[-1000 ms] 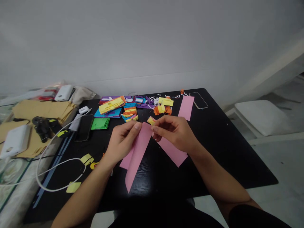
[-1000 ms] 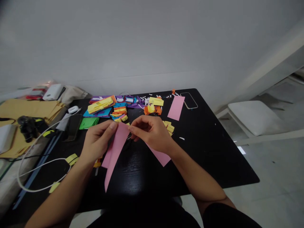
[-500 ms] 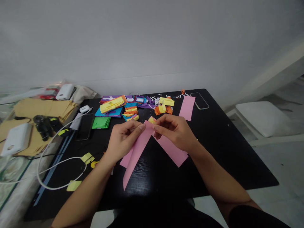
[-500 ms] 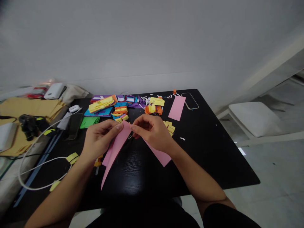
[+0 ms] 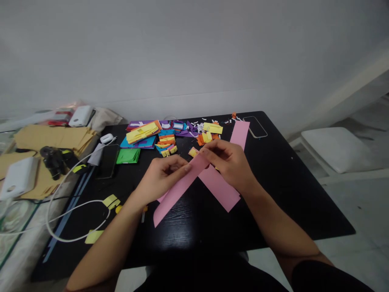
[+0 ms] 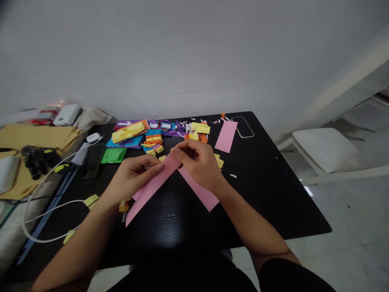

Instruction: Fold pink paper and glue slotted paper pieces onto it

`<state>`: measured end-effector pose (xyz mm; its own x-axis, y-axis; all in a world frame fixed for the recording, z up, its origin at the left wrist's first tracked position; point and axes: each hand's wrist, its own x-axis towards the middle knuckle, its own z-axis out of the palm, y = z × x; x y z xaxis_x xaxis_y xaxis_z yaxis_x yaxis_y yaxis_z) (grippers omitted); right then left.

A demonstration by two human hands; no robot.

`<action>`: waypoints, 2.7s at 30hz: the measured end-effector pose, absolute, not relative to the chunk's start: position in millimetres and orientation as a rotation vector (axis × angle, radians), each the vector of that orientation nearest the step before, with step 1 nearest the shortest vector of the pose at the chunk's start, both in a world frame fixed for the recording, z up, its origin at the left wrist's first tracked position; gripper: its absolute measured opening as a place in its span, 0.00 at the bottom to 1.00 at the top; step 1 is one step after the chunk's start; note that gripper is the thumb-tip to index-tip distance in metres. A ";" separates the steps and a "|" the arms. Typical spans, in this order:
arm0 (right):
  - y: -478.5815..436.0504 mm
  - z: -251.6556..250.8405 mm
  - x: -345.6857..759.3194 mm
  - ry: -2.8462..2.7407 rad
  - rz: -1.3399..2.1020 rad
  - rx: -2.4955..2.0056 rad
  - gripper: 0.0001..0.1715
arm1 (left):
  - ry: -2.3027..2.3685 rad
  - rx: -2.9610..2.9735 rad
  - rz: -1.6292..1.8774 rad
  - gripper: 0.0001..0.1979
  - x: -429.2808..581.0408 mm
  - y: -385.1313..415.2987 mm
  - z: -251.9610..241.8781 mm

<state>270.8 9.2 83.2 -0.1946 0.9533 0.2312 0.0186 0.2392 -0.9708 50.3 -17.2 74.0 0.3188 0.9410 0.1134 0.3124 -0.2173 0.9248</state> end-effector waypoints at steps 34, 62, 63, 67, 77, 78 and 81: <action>4.7 72.1 259.9 -1.497 1.306 -0.890 0.14 | 1.067 1.477 1.092 0.16 52.9 -16.6 82.4; 1.2 79.6 261.8 -1.543 1.535 -0.886 0.18 | 1.017 2.069 1.304 0.08 38.0 -18.6 78.2; 1.3 79.8 261.9 -1.535 1.547 -0.877 0.18 | 1.009 2.070 1.308 0.09 38.2 -18.1 78.1; 1.6 79.8 261.8 -1.494 1.591 -0.848 0.16 | 0.970 2.099 1.336 0.09 38.6 -16.1 79.4; 2.1 78.3 262.4 -1.522 1.586 -0.878 0.17 | 0.973 2.120 1.327 0.07 39.3 -17.5 80.7; 2.1 78.3 262.3 -1.524 1.579 -0.882 0.17 | 0.962 2.123 1.330 0.08 39.3 -17.3 80.4; 2.1 78.6 261.6 -1.525 1.560 -0.880 0.16 | 0.933 2.133 1.340 0.10 39.5 -16.8 79.5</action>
<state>261.6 2.1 78.6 -0.4657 0.8842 0.0373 -0.0576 0.0117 -0.9983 39.5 -16.8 79.5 0.2985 0.7429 0.5991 0.3038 -0.6691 0.6783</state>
